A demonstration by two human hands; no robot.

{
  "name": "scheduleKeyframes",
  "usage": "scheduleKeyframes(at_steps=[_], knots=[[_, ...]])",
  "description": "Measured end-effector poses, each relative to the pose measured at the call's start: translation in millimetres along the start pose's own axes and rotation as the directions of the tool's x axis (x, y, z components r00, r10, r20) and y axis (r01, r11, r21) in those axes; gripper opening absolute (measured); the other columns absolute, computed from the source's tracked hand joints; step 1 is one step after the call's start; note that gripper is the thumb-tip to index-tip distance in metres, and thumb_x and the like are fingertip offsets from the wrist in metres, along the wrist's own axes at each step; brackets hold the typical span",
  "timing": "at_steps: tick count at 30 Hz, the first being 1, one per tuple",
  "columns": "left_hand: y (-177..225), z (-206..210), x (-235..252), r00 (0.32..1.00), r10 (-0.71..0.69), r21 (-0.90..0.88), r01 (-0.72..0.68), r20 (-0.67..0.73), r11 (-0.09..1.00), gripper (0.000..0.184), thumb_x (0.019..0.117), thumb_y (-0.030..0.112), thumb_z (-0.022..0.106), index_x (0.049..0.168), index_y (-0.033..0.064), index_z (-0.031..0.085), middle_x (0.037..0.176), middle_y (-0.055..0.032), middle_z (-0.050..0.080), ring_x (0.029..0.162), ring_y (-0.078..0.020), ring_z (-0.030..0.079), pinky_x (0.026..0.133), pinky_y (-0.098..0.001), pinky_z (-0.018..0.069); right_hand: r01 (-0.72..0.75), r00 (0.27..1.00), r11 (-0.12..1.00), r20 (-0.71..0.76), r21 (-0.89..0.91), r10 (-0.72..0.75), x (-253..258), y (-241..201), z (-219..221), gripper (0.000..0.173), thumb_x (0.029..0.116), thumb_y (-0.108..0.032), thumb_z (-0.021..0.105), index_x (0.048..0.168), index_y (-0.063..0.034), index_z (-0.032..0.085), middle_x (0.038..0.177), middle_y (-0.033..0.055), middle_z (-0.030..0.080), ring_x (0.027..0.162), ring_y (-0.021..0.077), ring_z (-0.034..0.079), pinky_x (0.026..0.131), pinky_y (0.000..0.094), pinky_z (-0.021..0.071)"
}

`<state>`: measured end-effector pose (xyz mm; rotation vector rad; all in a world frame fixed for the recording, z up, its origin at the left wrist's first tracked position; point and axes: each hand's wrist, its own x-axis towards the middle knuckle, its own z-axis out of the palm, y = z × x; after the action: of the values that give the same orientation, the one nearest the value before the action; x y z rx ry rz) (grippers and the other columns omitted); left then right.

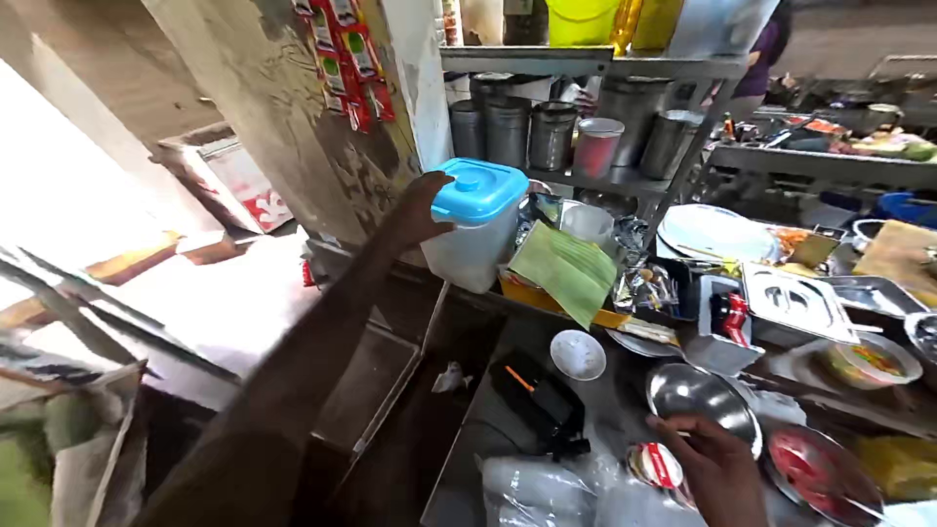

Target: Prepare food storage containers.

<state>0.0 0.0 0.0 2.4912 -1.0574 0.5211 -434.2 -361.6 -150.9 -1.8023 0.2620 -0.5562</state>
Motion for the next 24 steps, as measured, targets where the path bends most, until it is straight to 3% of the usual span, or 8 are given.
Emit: scheduleKeyframes(at_steps=[3, 5, 8, 13, 15, 18, 21, 24], knots=[[-57.4, -8.3, 27.1, 0.959, 0.14, -0.032, -0.136, 0.248, 0.99, 0.082, 0.0799, 0.052, 0.084, 0.145, 0.0129, 0.054, 0.145, -0.0161, 0.056, 0.136, -0.0323, 0.052, 0.115, -0.0537, 0.0408, 0.033, 0.999, 0.999, 0.02, 0.014, -0.033, 12.4, -34.4, 94.5, 0.014, 0.0913, -0.021, 0.077, 0.093, -0.0079, 0.075, 0.09, 0.0047, 0.075, 0.077, 0.0183, 0.072, 0.069, 0.0368, 0.063], [-78.0, -13.5, 46.1, 0.914, 0.293, -0.104, -0.274, 0.282, 0.956, 0.069, 0.0817, 0.045, 0.083, 0.139, 0.0132, 0.061, 0.135, -0.0159, 0.062, 0.128, -0.0324, 0.058, 0.11, -0.0547, 0.0451, 0.099, 0.99, 0.995, 0.098, -0.004, -0.098, 12.3, -49.8, 152.0, 0.014, 0.0936, -0.024, 0.076, 0.095, -0.0105, 0.075, 0.091, 0.0019, 0.075, 0.078, 0.0161, 0.072, 0.07, 0.037, 0.064], [-82.0, -19.4, 59.0, 0.853, 0.416, -0.11, -0.402, 0.315, 0.909, 0.066, 0.0803, 0.042, 0.08, 0.137, 0.015, 0.061, 0.13, -0.0133, 0.062, 0.122, -0.0313, 0.06, 0.104, -0.0563, 0.0492, 0.192, 0.934, 0.978, 0.321, -0.083, -0.156, 3.9, -62.0, 209.4, 0.02, 0.0982, -0.034, 0.071, 0.097, -0.0137, 0.075, 0.094, -0.0028, 0.073, 0.087, 0.0093, 0.07, 0.08, 0.0336, 0.0622], [-93.8, -2.2, 78.9, 0.789, 0.493, -0.16, -0.469, 0.366, 0.869, 0.085, 0.0759, 0.047, 0.076, 0.151, 0.0192, 0.046, 0.148, -0.0163, 0.049, 0.13, -0.0392, 0.053, 0.102, -0.065, 0.0468, 0.179, 0.865, 0.96, 0.499, -0.215, -0.049, -25.1, -58.1, 251.3, 0.026, 0.1071, -0.031, 0.055, 0.113, -0.0173, 0.077, 0.109, -0.0013, 0.075, 0.105, 0.0098, 0.069, 0.097, 0.035, 0.0571], [-90.7, -0.9, 92.4, 0.787, 0.485, -0.126, -0.475, 0.381, 0.871, 0.087, 0.0739, 0.046, 0.08, 0.149, 0.0158, 0.048, 0.135, -0.017, 0.061, 0.122, -0.0403, 0.059, 0.101, -0.0664, 0.0465, 0.144, 0.884, 0.955, 0.468, -0.261, -0.005, -33.6, -49.8, 252.1, 0.026, 0.1071, -0.032, 0.055, 0.113, -0.0181, 0.077, 0.108, -0.0017, 0.075, 0.103, 0.0095, 0.07, 0.096, 0.035, 0.0579], [-83.8, -3.2, 106.9, 0.813, 0.482, -0.127, -0.467, 0.326, 0.875, 0.087, 0.0741, 0.047, 0.08, 0.147, 0.0151, 0.046, 0.122, -0.0136, 0.066, 0.111, -0.039, 0.063, 0.095, -0.0664, 0.0488, 0.068, 0.942, 0.942, 0.333, -0.328, 0.048, -35.1, -44.5, 232.2, 0.025, 0.1052, -0.033, 0.058, 0.111, -0.0184, 0.078, 0.101, -0.0019, 0.074, 0.093, 0.009, 0.07, 0.088, 0.0341, 0.0594], [-62.4, -7.2, 117.3, 0.872, 0.445, -0.222, -0.401, 0.206, 0.889, 0.087, 0.0728, 0.038, 0.081, 0.147, 0.0124, 0.044, 0.123, -0.017, 0.064, 0.104, -0.0403, 0.065, 0.087, -0.0636, 0.0525, -0.022, 0.993, 0.911, 0.098, -0.413, 0.069, -24.5, -47.7, 203.0, 0.02, 0.1013, -0.029, 0.064, 0.111, -0.0184, 0.078, 0.102, -0.003, 0.075, 0.092, 0.0082, 0.07, 0.085, 0.0347, 0.0613], [-27.6, -13.0, 120.3, 0.894, 0.402, -0.136, -0.381, 0.198, 0.914, 0.082, 0.074, 0.013, 0.083, 0.146, 0.007, 0.044, 0.134, -0.0266, 0.053, 0.107, -0.0494, 0.06, 0.086, -0.0695, 0.0505, -0.038, 0.99, 0.779, -0.132, -0.625, -0.057, 14.4, -41.2, 187.6, 0.034, 0.0928, -0.027, 0.075, 0.126, -0.0209, 0.072, 0.119, -0.0001, 0.071, 0.111, 0.0178, 0.066, 0.095, 0.0437, 0.0576]])
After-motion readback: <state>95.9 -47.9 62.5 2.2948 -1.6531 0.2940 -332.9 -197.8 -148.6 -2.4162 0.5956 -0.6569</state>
